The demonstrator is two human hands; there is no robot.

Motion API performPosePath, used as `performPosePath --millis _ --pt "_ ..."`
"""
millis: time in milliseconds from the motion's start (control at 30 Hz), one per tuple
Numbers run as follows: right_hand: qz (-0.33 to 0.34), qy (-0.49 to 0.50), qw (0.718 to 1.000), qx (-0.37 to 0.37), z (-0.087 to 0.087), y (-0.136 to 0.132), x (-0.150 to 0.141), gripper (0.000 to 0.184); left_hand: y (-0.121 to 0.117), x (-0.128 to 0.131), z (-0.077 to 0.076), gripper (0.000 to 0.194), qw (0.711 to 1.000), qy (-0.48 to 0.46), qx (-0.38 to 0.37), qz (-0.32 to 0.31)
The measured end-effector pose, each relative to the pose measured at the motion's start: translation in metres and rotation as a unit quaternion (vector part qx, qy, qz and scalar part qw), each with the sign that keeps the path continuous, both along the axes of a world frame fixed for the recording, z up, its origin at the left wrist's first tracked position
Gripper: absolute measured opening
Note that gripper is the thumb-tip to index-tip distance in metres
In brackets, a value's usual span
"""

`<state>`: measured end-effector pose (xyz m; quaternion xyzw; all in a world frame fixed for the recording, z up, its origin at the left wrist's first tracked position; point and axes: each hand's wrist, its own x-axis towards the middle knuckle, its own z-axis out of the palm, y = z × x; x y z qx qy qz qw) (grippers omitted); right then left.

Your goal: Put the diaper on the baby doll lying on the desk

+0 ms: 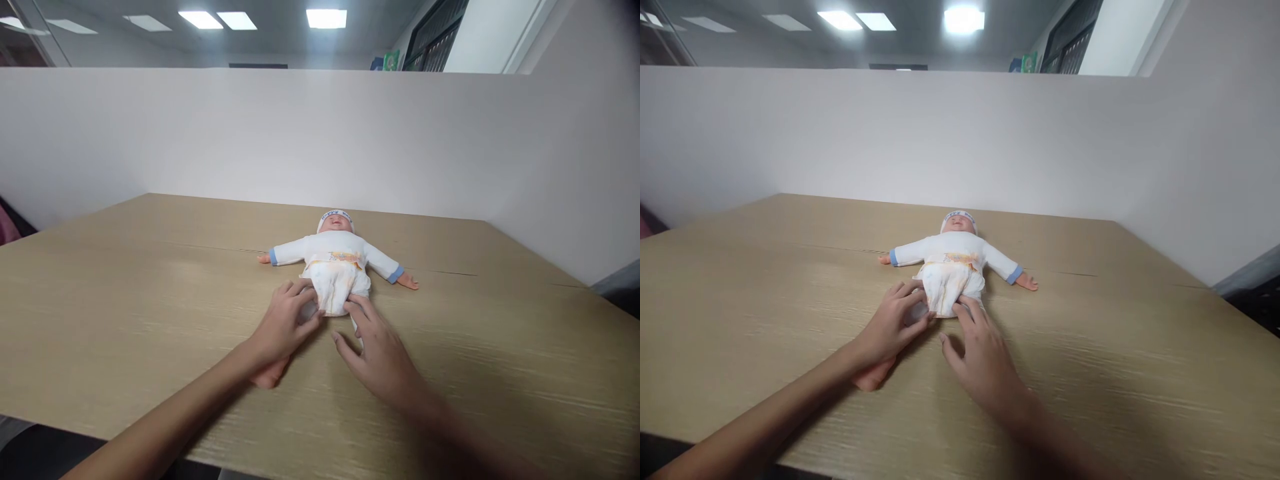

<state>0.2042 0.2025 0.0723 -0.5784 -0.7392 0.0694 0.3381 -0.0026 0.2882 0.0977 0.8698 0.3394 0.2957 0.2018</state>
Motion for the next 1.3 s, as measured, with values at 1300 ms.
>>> performPosePath --millis 1300 --pt "-0.055 0.064 0.996 -0.014 -0.001 -0.003 -0.004 0.027 0.015 0.0 0.0 0.037 0.954 -0.097 -0.281 0.031"
